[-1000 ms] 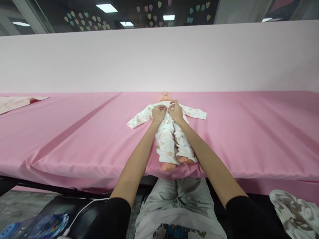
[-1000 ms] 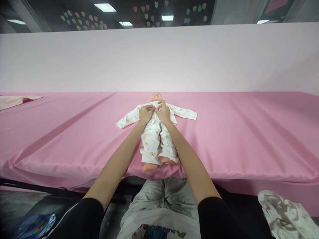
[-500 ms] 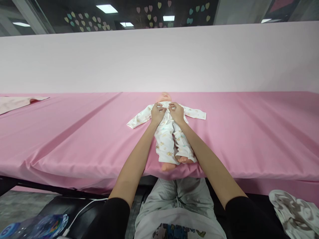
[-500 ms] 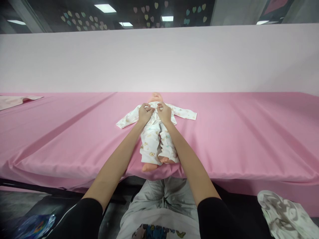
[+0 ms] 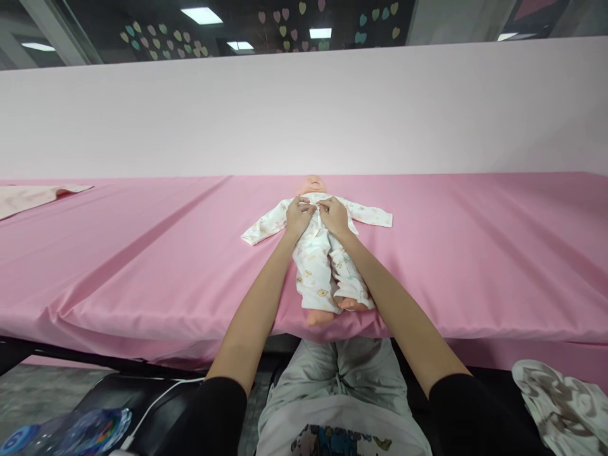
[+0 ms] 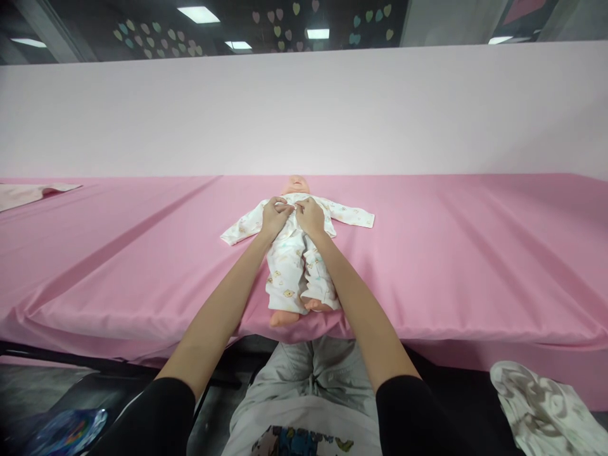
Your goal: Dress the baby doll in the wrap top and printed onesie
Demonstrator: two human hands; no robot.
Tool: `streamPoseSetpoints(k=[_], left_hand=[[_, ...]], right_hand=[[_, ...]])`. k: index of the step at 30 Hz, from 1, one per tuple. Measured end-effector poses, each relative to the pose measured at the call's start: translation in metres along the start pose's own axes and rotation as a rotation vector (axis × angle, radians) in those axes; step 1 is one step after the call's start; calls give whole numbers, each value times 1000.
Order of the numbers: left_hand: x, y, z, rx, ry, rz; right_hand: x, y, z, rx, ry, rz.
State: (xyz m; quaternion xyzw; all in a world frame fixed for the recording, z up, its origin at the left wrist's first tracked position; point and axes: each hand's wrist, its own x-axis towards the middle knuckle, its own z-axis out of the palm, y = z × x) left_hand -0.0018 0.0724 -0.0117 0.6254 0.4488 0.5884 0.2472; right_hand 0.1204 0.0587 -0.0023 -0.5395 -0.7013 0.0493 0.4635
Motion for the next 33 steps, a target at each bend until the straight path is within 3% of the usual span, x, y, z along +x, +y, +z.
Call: streamPoseSetpoints(k=[4, 11, 18, 21, 27, 33], left_hand=[[-7, 3, -1, 3, -59, 62], [-29, 10, -6, 183, -39, 266], [-34, 12, -9, 240, -25, 295], [-34, 15, -10, 286, -40, 313], [-36, 19, -12, 307, -55, 322], [-36, 25, -12, 407, -133, 424]], right_hand=[[-10, 0, 0, -31, 7, -61], [-31, -3, -8, 50, 175, -100], [-38, -12, -17, -151, 89, -152], [-39, -13, -23, -51, 110, -83], [-39, -9, -32, 229, 279, 172], [-41, -13, -34, 67, 110, 99]])
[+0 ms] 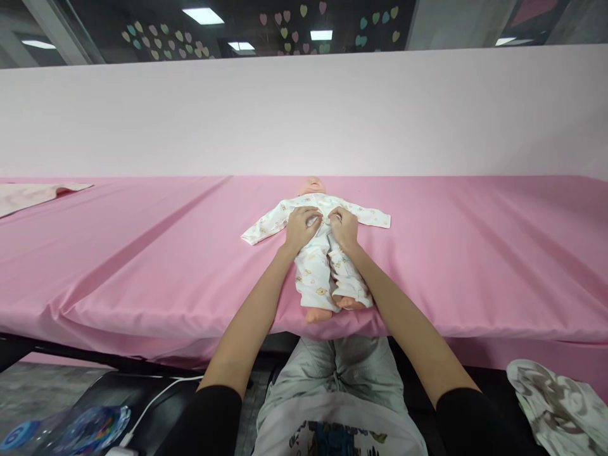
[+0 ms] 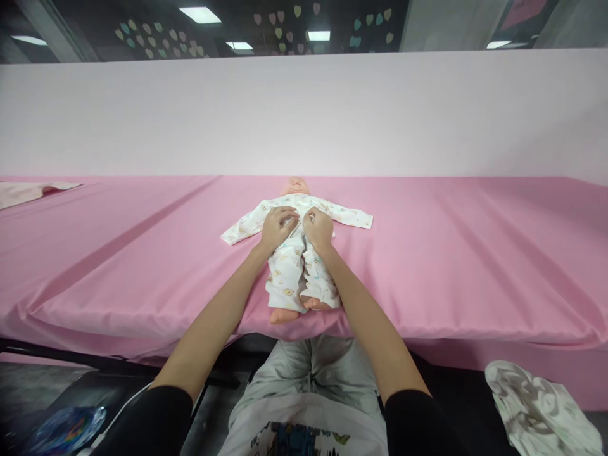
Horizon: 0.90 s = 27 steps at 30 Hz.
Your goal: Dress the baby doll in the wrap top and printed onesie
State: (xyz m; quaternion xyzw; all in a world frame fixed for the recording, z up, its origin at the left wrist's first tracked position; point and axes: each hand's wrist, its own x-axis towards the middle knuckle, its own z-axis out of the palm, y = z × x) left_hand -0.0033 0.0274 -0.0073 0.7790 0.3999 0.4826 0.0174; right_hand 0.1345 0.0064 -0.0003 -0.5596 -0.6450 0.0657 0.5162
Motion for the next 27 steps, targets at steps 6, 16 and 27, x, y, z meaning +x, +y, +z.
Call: streamPoseSetpoints(k=[6, 16, 27], left_hand=[[1, 2, -1, 88, -37, -5], [3, 6, -5, 20, -68, -47], [4, 1, -4, -353, -64, -211]], right_hand=[[-7, -13, 2, -385, -115, -152], [-10, -28, -6, -626, -294, -150], [-3, -30, -14, -529, -203, -85]])
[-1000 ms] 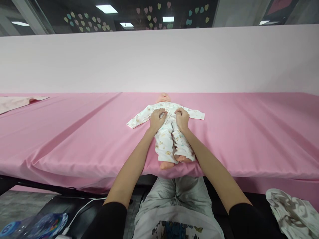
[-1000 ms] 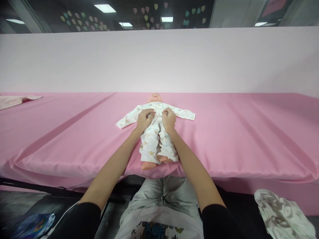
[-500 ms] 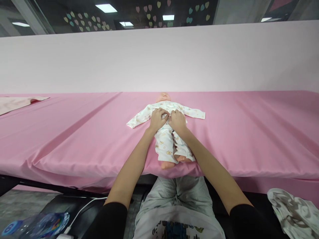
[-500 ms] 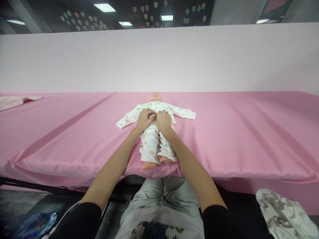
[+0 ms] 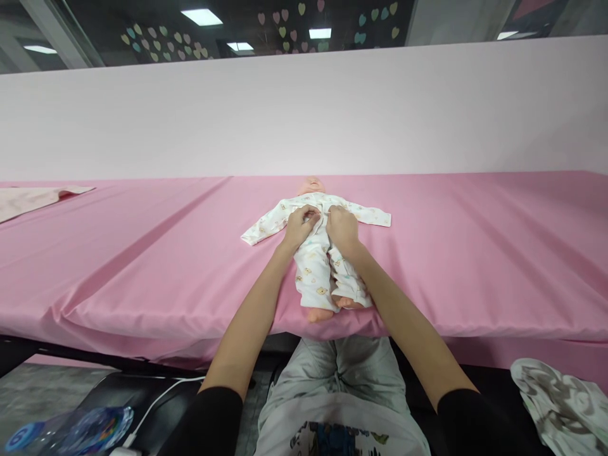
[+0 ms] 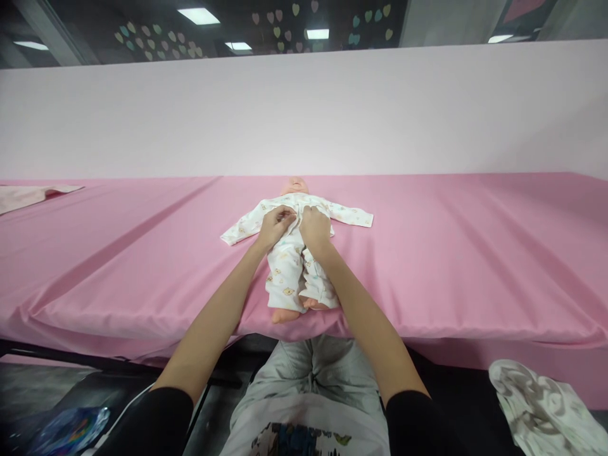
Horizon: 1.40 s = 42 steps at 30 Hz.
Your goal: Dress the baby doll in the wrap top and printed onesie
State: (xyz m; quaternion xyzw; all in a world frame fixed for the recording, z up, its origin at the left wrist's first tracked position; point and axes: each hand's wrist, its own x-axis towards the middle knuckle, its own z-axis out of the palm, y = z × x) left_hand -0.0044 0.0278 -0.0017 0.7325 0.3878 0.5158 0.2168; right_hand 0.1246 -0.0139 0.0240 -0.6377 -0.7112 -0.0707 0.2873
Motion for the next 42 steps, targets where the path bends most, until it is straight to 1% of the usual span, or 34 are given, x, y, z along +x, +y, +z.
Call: streamPoseSetpoints(k=[1, 3, 6, 9, 15, 21, 26, 30, 35, 42], left_hand=[[0, 0, 0, -23, 4, -10], [1, -1, 0, -65, 7, -10], [2, -2, 1, -80, 2, 20], [2, -3, 1, -45, -1, 24], [2, -5, 1, -38, 19, -3], [2, -5, 2, -25, 50, -20], [1, -5, 1, -59, 69, -16], [-1, -6, 2, -38, 80, -50], [-3, -3, 2, -2, 91, -83], [-2, 0, 2, 56, 107, -118]], right_hand=[[1, 2, 1, 68, 41, 33], [4, 6, 3, 206, 81, 99], [6, 7, 8, 372, 87, 170], [6, 6, 12, 459, 82, 187], [5, 5, 13, 440, 78, 140], [4, 6, 16, 378, 96, 43], [5, 8, 19, 341, 114, -19], [8, 11, 26, 387, 101, -6], [10, 14, 35, 495, 127, 2], [12, 16, 35, 608, 96, 72]])
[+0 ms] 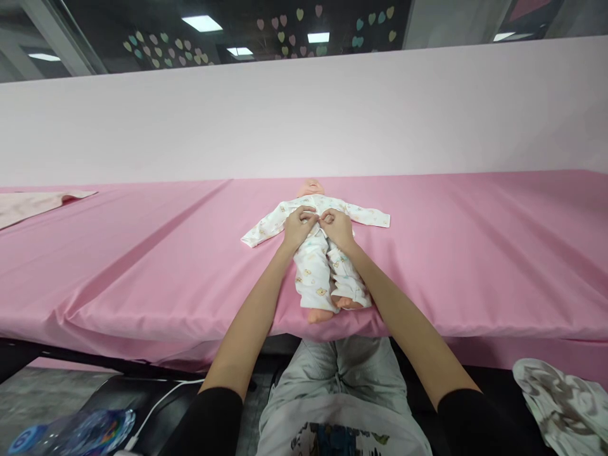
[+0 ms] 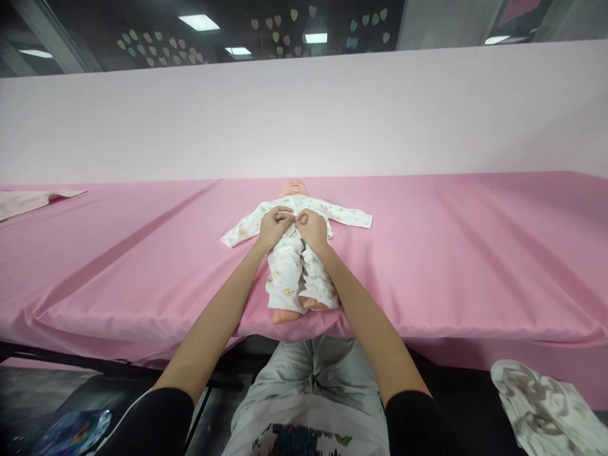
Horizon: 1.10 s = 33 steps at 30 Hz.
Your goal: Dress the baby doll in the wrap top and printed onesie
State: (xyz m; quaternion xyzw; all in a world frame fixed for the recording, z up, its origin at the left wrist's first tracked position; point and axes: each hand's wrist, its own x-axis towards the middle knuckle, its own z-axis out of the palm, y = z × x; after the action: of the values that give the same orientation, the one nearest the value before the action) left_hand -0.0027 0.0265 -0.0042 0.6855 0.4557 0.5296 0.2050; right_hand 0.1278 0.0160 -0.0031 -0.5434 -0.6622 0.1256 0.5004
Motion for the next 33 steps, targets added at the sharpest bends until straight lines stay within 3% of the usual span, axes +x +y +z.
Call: streamPoseSetpoints(k=[19, 33], left_hand=[[4, -10, 3, -72, -22, 52], [7, -13, 3, -191, -51, 39]], right_hand=[[-1, -1, -1, 36, 2, -3], [7, 7, 0, 559, -135, 221]])
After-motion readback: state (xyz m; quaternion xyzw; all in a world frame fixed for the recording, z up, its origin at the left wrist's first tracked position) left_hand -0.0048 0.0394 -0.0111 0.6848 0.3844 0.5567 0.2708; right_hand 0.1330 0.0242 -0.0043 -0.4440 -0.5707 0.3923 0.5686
